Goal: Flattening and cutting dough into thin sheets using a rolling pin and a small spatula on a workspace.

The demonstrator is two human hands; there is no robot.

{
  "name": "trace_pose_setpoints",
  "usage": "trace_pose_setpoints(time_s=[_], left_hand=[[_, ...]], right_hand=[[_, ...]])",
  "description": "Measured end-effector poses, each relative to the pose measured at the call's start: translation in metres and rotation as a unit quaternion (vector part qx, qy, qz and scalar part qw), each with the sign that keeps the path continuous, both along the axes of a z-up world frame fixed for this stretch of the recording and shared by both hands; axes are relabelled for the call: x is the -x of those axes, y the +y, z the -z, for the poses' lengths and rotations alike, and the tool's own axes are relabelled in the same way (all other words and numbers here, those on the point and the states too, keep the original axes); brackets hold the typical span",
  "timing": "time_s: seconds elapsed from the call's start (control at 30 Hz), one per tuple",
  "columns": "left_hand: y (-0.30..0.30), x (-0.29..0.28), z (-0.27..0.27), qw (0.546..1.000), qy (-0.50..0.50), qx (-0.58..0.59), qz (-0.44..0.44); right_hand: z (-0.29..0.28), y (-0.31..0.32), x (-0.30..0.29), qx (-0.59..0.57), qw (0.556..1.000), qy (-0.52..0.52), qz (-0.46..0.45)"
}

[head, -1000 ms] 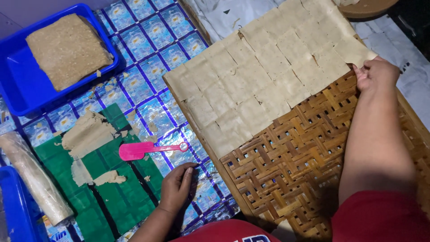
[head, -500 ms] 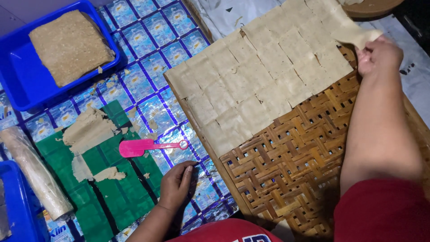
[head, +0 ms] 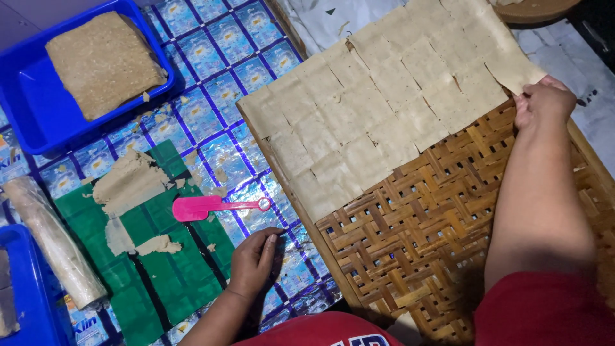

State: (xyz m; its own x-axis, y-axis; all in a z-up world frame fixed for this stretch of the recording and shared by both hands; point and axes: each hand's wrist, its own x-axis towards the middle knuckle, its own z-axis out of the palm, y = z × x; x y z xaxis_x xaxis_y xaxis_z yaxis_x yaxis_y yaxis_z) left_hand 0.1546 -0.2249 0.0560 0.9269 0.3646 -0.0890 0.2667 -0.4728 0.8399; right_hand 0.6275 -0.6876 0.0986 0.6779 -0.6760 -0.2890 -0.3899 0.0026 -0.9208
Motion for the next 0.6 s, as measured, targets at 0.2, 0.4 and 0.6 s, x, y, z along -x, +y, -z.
trace_pose_setpoints(time_s=[0.2, 0.4, 0.6], left_hand=[[0.001, 0.001, 0.005, 1.000, -0.005, 0.009, -0.001], [0.004, 0.002, 0.007, 0.999, -0.017, 0.032, -0.005], [0.020, 0.003, 0.022, 0.961, 0.020, 0.275, -0.015]], right_hand=[[-0.012, 0.011, 0.013, 0.065, 0.997, 0.009, -0.038], [-0.020, 0.007, 0.018, 0.158, 0.979, 0.070, -0.105], [-0.004, 0.085, 0.104, 0.296, 0.898, -0.190, -0.266]])
